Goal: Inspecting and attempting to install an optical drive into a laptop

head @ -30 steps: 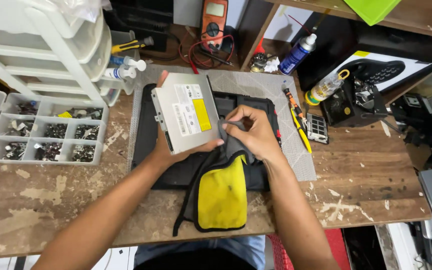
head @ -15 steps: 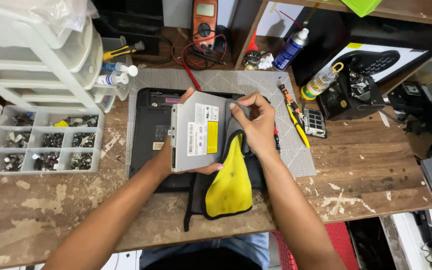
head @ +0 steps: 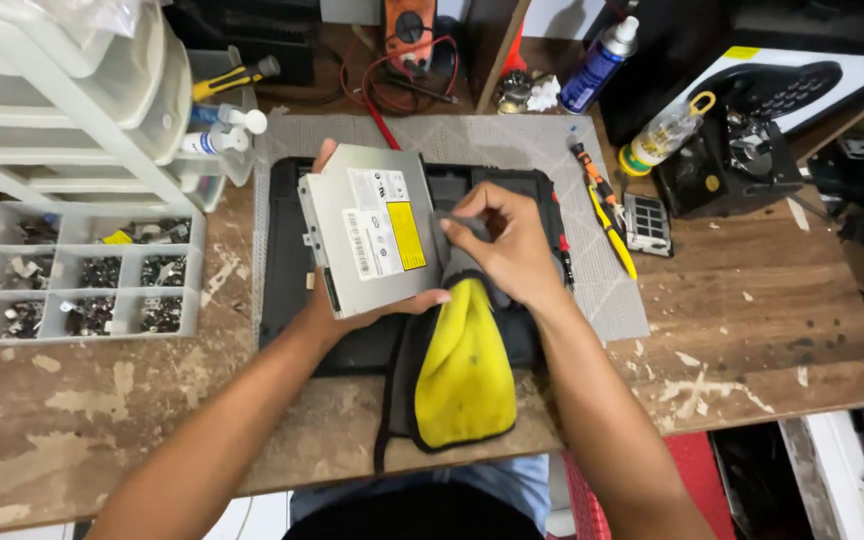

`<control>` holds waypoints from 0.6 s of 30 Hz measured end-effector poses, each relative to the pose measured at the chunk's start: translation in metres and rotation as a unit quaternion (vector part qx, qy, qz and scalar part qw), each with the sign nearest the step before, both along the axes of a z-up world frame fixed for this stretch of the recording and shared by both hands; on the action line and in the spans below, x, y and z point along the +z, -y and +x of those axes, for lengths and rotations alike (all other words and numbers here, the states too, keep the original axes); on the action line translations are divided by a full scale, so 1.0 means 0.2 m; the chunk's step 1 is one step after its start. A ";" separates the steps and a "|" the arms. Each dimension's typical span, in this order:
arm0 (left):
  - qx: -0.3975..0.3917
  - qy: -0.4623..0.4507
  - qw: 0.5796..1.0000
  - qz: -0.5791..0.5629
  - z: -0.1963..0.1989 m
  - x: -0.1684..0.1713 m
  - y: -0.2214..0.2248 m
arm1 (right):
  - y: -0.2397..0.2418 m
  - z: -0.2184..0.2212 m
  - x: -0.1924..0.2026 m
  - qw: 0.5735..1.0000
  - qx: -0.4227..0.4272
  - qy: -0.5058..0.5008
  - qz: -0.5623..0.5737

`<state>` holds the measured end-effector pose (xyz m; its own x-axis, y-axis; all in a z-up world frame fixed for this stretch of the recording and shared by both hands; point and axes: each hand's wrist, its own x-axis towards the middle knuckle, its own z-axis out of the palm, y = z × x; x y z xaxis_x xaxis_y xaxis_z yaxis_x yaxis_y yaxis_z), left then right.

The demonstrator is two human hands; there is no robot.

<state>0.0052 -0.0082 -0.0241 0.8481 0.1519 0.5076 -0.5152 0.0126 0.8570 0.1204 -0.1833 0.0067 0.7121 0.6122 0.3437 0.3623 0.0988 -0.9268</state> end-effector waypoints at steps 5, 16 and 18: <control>-0.002 -0.011 1.000 0.006 -0.01 -0.04 -0.01 | 0.06 0.00 0.09 0.995 0.083 -0.024 -0.048; -0.009 -0.043 0.999 0.000 0.01 -0.09 -0.03 | 0.05 -0.04 0.16 0.981 0.170 0.087 -0.042; -0.008 -0.048 0.999 -0.001 0.01 -0.09 -0.02 | 0.04 -0.05 0.15 0.980 0.179 0.088 -0.014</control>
